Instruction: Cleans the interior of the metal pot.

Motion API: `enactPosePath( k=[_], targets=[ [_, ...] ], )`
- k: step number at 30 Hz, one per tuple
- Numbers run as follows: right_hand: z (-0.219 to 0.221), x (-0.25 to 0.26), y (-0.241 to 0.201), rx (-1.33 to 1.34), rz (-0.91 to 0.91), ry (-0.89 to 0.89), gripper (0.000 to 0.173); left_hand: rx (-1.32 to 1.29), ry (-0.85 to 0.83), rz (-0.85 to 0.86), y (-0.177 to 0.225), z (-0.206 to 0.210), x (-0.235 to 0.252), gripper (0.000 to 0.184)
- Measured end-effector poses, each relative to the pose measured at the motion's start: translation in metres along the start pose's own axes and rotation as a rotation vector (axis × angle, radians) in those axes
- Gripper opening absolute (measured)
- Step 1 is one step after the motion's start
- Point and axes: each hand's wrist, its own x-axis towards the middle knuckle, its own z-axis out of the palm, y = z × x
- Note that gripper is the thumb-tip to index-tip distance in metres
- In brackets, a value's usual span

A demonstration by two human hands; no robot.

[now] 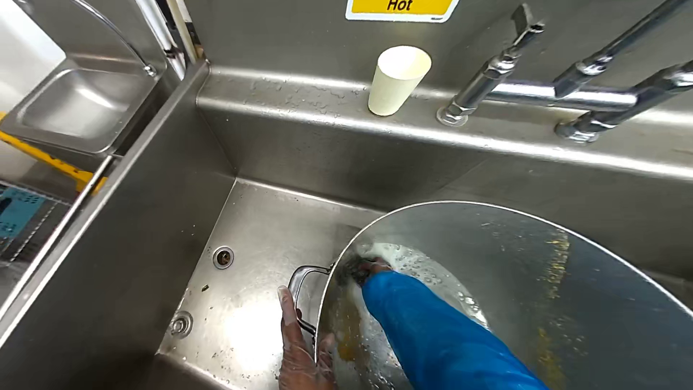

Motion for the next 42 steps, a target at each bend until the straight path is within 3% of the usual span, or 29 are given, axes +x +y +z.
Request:
enactPosePath(
  k=[2,5,7,10,12,13,15,17,19,23,25,26,28,30,33,36,39,42],
  targets=[
    [0.041,-0.022,0.010,0.020,0.043,0.017,0.055,0.003,-0.006,0.006,-0.002,-0.001,0.000,0.096],
    [0.105,-0.110,0.027,-0.282,-0.073,-0.285,0.053,0.003,0.002,0.021,0.000,-0.001,0.001,0.095],
    [0.093,-0.111,0.025,-0.414,-0.156,-0.365,0.052,0.019,-0.006,0.014,0.000,0.000,-0.001,0.095],
    [0.022,-0.039,-0.003,-0.231,-0.128,-0.093,0.042,0.036,0.006,0.015,-0.002,-0.001,0.001,0.095],
    [0.001,0.002,-0.003,-0.103,-0.050,-0.027,0.043,0.036,0.010,-0.002,-0.003,-0.001,0.000,0.096],
    [0.019,-0.001,0.003,-0.079,-0.043,-0.015,0.046,0.036,0.003,0.000,-0.003,-0.002,0.000,0.096],
    [0.074,-0.054,0.010,-0.171,-0.092,-0.053,0.048,0.013,-0.013,0.023,-0.002,-0.003,0.000,0.096],
    [0.103,-0.094,0.015,-0.339,-0.153,-0.269,0.049,-0.009,-0.005,0.045,-0.001,-0.002,0.002,0.094],
    [0.088,-0.086,0.010,-0.433,-0.191,-0.327,0.049,-0.010,-0.006,0.048,-0.002,-0.001,0.000,0.095],
    [0.000,0.009,-0.001,-0.112,-0.055,0.015,0.044,0.004,0.000,0.036,-0.002,0.000,0.001,0.096],
    [0.026,0.008,0.000,0.077,-0.005,0.081,0.042,-0.003,-0.007,0.046,-0.005,-0.002,0.001,0.096],
    [0.049,-0.016,-0.001,-0.015,-0.035,0.046,0.044,-0.028,-0.012,0.053,-0.005,-0.001,0.001,0.096],
    [0.080,-0.069,-0.007,-0.255,-0.121,-0.192,0.046,-0.062,-0.018,0.065,-0.004,0.001,0.004,0.095],
    [0.080,-0.082,-0.009,-0.374,-0.194,-0.285,0.046,-0.040,-0.018,0.045,-0.002,0.000,0.002,0.095],
    [0.009,-0.034,-0.009,-0.248,-0.128,-0.050,0.045,-0.011,-0.011,0.014,0.001,0.000,0.001,0.096],
    [-0.044,0.035,0.051,0.104,0.019,0.323,0.038,-0.020,-0.004,0.024,0.001,0.001,0.003,0.096],
    [-0.054,0.046,0.085,0.030,0.125,0.299,0.047,-0.039,0.007,0.028,-0.002,0.002,0.000,0.095],
    [-0.016,0.012,0.011,-0.008,0.192,0.264,0.053,-0.084,0.011,0.044,-0.002,0.002,0.001,0.095]
  ],
)
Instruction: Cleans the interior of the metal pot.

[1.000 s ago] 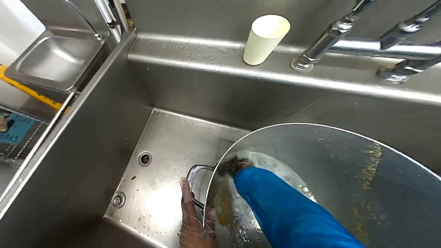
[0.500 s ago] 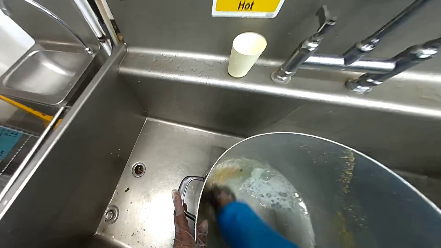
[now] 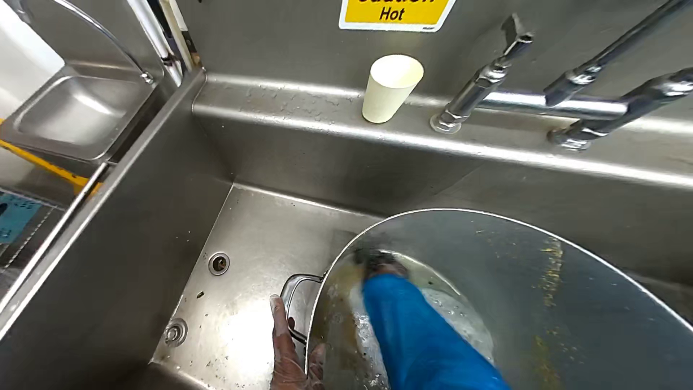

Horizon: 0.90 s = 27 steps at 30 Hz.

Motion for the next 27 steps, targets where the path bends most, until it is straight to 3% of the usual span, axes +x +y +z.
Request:
enactPosePath(
  k=[3,6,8,10,12,14,16,18,21,23,27],
  targets=[
    [0.031,-0.073,-0.058,-0.216,-0.262,-0.316,0.055,0.003,0.001,0.015,-0.002,-0.002,0.000,0.094],
    [0.014,-0.067,-0.043,-0.282,-0.428,-0.386,0.051,0.014,-0.014,0.022,-0.001,-0.003,-0.001,0.094],
    [-0.013,-0.026,-0.001,-0.029,-0.296,-0.250,0.043,0.025,-0.012,0.023,0.001,-0.002,-0.001,0.095],
    [-0.027,0.029,0.058,0.277,-0.036,-0.011,0.042,0.012,-0.015,0.022,0.002,-0.002,-0.001,0.095],
    [-0.041,0.047,0.090,0.187,0.108,-0.015,0.049,-0.007,-0.002,0.012,0.001,-0.002,-0.001,0.094],
    [-0.037,0.034,0.073,0.051,0.082,-0.046,0.048,-0.022,0.000,0.003,0.002,0.001,-0.001,0.095],
    [-0.006,-0.008,0.009,0.036,0.000,-0.080,0.048,-0.011,-0.002,0.000,0.002,0.000,0.001,0.095],
    [0.035,-0.059,-0.037,-0.029,-0.117,-0.233,0.054,-0.005,-0.012,-0.005,0.001,-0.002,0.000,0.095],
    [0.047,-0.094,-0.039,-0.180,-0.310,-0.431,0.056,0.003,-0.017,-0.003,0.002,-0.003,0.000,0.095],
    [0.029,-0.070,-0.016,-0.197,-0.382,-0.337,0.053,0.008,-0.024,0.006,0.003,-0.003,0.000,0.095],
    [-0.031,0.026,0.036,0.255,0.007,-0.031,0.048,-0.006,-0.007,0.018,0.000,-0.003,0.000,0.095]
  ],
)
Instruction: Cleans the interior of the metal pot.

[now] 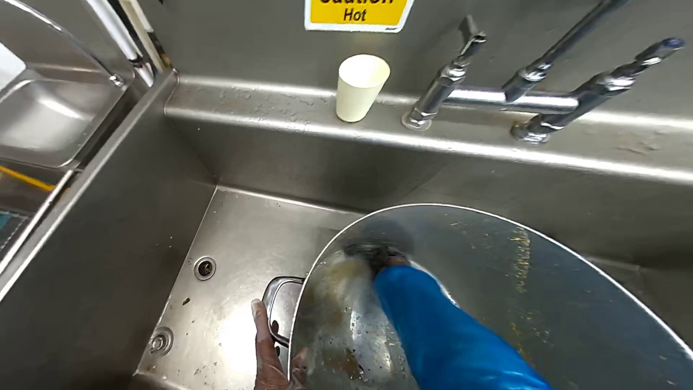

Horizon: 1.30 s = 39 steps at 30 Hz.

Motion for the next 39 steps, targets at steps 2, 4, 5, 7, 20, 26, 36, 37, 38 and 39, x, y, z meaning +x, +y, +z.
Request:
enactPosePath(
  k=[2,4,5,7,20,26,36,37,38,39],
  targets=[
    [0.011,0.001,-0.001,-0.089,0.054,0.023,0.050,0.011,0.000,-0.005,0.000,0.002,-0.003,0.094],
    [0.053,-0.049,-0.034,-0.301,-0.047,-0.131,0.051,0.015,-0.007,0.002,0.001,0.002,-0.002,0.093],
    [0.074,-0.078,-0.052,-0.399,-0.136,-0.257,0.051,0.028,0.001,0.011,0.001,0.000,0.000,0.092],
    [0.089,-0.103,-0.063,-0.555,-0.290,-0.441,0.051,0.034,-0.001,-0.006,0.000,0.000,-0.001,0.093],
    [0.116,-0.125,-0.057,-0.372,-0.225,-0.446,0.055,0.033,-0.003,0.001,0.000,-0.001,0.001,0.093],
    [0.120,-0.161,-0.024,-0.542,-0.389,-0.632,0.053,-0.015,-0.010,-0.014,0.000,-0.001,-0.001,0.095],
    [0.126,-0.179,-0.016,-0.580,-0.397,-0.688,0.051,0.007,-0.017,-0.012,0.004,-0.003,0.002,0.094],
    [0.125,-0.177,-0.014,-0.638,-0.435,-0.722,0.051,0.010,-0.018,-0.016,0.003,-0.004,0.001,0.094],
    [0.118,-0.165,-0.019,-0.623,-0.430,-0.674,0.052,0.015,-0.019,-0.018,0.003,-0.004,0.002,0.094],
    [0.110,-0.148,-0.031,-0.568,-0.410,-0.587,0.052,0.024,-0.021,-0.021,0.002,-0.004,0.002,0.095]
  ],
)
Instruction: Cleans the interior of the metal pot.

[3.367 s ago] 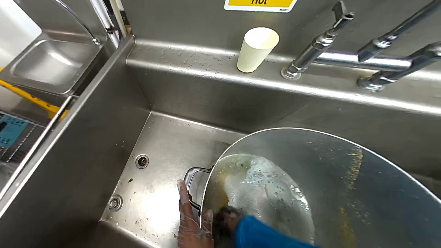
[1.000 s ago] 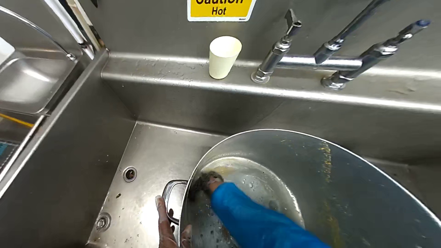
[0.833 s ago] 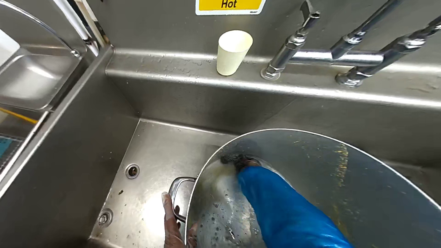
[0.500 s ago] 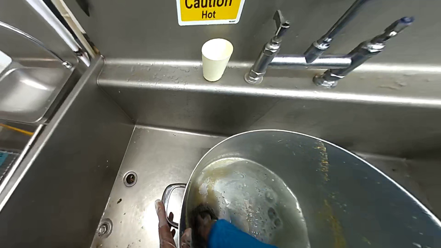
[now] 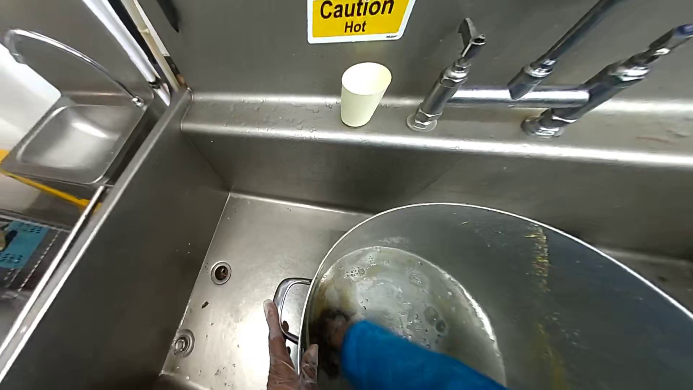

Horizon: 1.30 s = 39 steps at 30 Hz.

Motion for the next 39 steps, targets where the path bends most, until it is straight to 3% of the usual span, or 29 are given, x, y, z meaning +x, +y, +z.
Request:
enactPosePath(
  k=[3,6,9,10,13,15,18,21,23,25,27,28,30,32,33,34,37,39],
  targets=[
    [-0.053,0.047,0.007,0.118,0.072,0.189,0.053,0.030,0.010,-0.010,0.000,0.002,0.001,0.096],
    [0.009,0.030,0.000,0.225,0.095,0.226,0.053,0.033,0.006,-0.009,-0.002,0.001,-0.002,0.096],
    [0.051,-0.013,0.000,-0.014,-0.058,-0.048,0.051,0.018,0.021,-0.010,0.001,0.003,-0.002,0.095],
    [0.043,-0.011,0.004,-0.045,-0.065,-0.053,0.050,0.016,0.015,-0.020,0.002,0.004,-0.004,0.095],
    [-0.028,0.032,0.011,0.058,0.031,0.197,0.048,0.073,0.014,-0.009,0.001,0.002,-0.002,0.095],
    [-0.062,0.047,0.015,0.142,0.114,0.208,0.052,0.068,0.013,-0.016,0.001,0.004,-0.001,0.096],
    [0.009,0.019,0.003,0.301,0.151,0.208,0.053,0.053,0.009,-0.010,-0.001,0.002,-0.001,0.096],
    [0.064,-0.018,0.014,0.075,-0.021,-0.101,0.052,0.033,0.018,-0.004,-0.002,0.002,-0.001,0.096],
    [0.039,-0.009,0.020,0.110,-0.003,-0.010,0.052,0.033,0.002,-0.012,-0.002,0.001,-0.001,0.096],
    [-0.023,0.016,0.028,0.179,0.077,0.217,0.051,0.054,0.010,-0.012,0.001,0.001,0.000,0.095],
    [-0.068,0.034,0.040,0.343,0.185,0.302,0.055,0.074,0.026,-0.009,0.000,0.003,-0.002,0.096],
    [-0.060,0.039,0.044,0.399,0.227,0.323,0.058,0.078,0.024,-0.003,-0.001,0.004,-0.002,0.096],
    [0.001,0.021,0.037,0.390,0.191,0.308,0.055,0.051,0.013,0.009,-0.002,0.002,-0.001,0.096],
    [0.053,-0.018,0.031,0.230,0.109,0.075,0.053,0.007,0.007,0.005,-0.001,0.001,0.001,0.096],
    [0.061,-0.027,0.036,0.126,0.074,-0.062,0.054,0.004,0.006,0.002,0.000,0.002,0.000,0.096],
    [0.062,-0.025,0.042,0.104,0.063,-0.081,0.053,0.012,0.003,0.001,-0.001,0.003,-0.002,0.096],
    [-0.011,0.001,0.042,0.254,0.116,0.163,0.047,0.028,0.014,-0.007,-0.001,0.002,-0.001,0.097],
    [-0.059,0.020,0.046,0.297,0.177,0.214,0.048,0.018,0.025,-0.026,-0.001,0.005,-0.003,0.097]
  ],
)
